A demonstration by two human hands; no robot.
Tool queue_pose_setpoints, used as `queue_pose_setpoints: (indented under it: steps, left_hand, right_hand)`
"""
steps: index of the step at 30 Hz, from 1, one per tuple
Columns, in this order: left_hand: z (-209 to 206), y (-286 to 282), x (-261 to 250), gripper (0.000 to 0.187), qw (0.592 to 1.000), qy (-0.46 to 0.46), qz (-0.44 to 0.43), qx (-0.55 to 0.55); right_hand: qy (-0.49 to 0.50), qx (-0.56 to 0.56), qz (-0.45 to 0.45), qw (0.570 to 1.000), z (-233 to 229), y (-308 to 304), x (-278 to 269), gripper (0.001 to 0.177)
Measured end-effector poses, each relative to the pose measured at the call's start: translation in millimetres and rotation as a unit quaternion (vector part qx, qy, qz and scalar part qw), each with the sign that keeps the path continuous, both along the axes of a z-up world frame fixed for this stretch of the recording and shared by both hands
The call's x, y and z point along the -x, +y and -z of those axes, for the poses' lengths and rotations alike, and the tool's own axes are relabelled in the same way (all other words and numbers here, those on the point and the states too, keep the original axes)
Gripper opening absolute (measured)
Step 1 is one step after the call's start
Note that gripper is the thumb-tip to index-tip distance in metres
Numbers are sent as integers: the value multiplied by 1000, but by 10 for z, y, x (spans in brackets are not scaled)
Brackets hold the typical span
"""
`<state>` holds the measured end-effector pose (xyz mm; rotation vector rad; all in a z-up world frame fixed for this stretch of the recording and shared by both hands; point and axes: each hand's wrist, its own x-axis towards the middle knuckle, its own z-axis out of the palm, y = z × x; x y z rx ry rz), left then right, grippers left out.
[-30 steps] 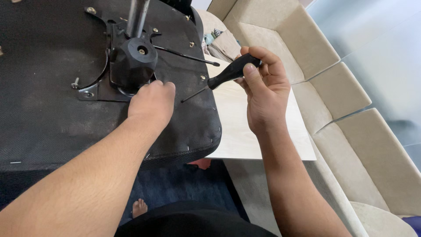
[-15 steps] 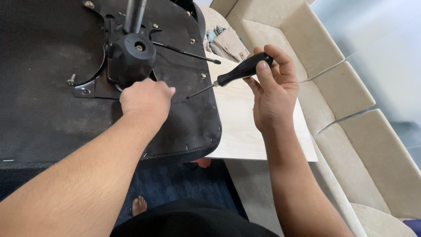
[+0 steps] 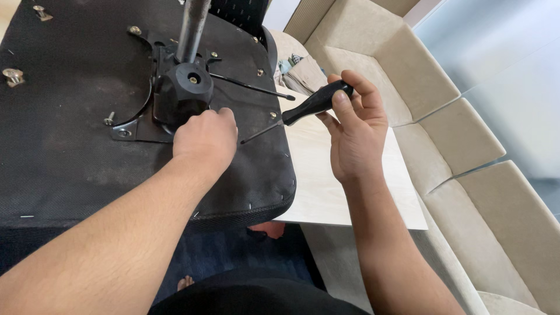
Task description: The person uses a screwdriver to loosen and remove screws from the underside of an office chair seat. They work on multiple screws around the central mounting plate, then flip the chair to access and remove additional screws from the opposite side.
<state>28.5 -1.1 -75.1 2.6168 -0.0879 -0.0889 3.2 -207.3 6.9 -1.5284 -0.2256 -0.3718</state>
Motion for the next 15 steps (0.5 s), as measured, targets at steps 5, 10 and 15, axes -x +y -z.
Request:
queue_pose_setpoints:
  steps: [5,10,15]
  left_hand:
    - [-36,109,200,25,999,-25,14,24]
    - [10,330,456,25,995,-53,-53,68]
    - [95,595,601,23,969,-53,-204,126]
  right_hand:
    - [0,-29,-13,999,7,3,1,29]
    - [49,-74,23,996,49,68,7,33]
    - [127,-133,82,980,95,169,15,40]
